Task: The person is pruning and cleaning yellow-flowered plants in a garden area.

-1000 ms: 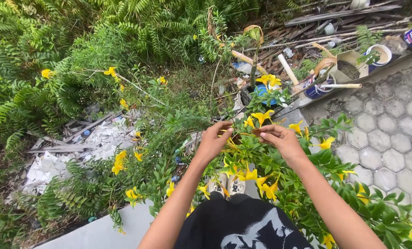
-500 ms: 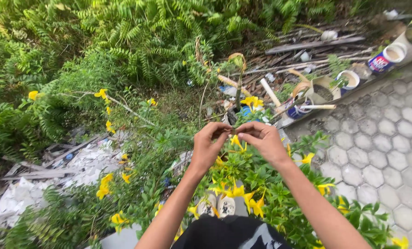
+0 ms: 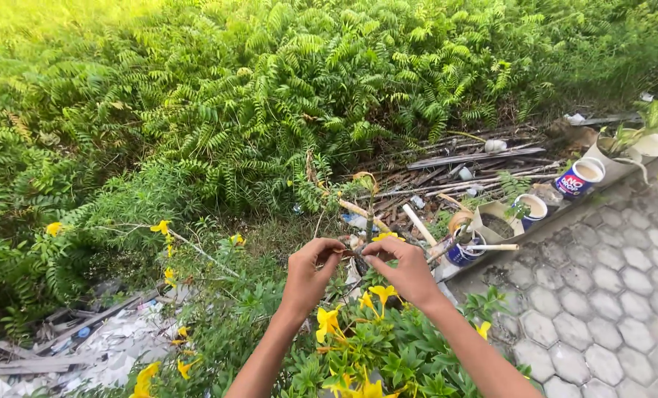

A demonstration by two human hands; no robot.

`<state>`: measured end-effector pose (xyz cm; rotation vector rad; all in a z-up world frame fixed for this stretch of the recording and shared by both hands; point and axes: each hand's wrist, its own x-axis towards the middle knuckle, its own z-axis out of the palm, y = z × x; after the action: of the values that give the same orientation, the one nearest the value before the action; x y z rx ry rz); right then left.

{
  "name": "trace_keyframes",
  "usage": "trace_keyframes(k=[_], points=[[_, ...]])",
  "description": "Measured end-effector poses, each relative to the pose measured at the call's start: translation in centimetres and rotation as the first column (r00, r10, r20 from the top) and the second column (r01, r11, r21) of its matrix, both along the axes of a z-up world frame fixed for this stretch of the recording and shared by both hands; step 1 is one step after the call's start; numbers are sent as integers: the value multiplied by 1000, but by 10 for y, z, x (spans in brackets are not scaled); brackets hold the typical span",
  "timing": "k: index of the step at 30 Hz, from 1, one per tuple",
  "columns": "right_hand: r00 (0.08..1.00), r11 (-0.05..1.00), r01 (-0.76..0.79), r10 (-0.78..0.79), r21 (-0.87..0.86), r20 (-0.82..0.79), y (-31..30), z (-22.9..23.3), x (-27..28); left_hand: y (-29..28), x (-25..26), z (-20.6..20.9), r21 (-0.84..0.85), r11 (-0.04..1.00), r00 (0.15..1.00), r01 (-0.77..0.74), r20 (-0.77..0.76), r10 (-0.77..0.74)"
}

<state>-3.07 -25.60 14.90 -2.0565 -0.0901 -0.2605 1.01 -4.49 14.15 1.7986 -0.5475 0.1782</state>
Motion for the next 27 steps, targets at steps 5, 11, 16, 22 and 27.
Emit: trace_keyframes(k=[5,11,16,22,27], points=[[989,980,-15,44,-199,140,-7,16,7,4,16,12,22,1000,1000,-3,-6,4],[991,984,3,20,-181,131,-3,32,9,2,26,27,43,999,997,4,71,-7],[992,980,31,-6,-196,125,-11,27,9,13,49,23,74,994,994,-79,85,73],[993,971,49,-21,-234,120,-34,9,-4,58,95,31,32,959,957,-281,85,278],[994,978,51,-30,-201,107,-46,-8,-17,99,100,17,58,936,889,-348,337,310]])
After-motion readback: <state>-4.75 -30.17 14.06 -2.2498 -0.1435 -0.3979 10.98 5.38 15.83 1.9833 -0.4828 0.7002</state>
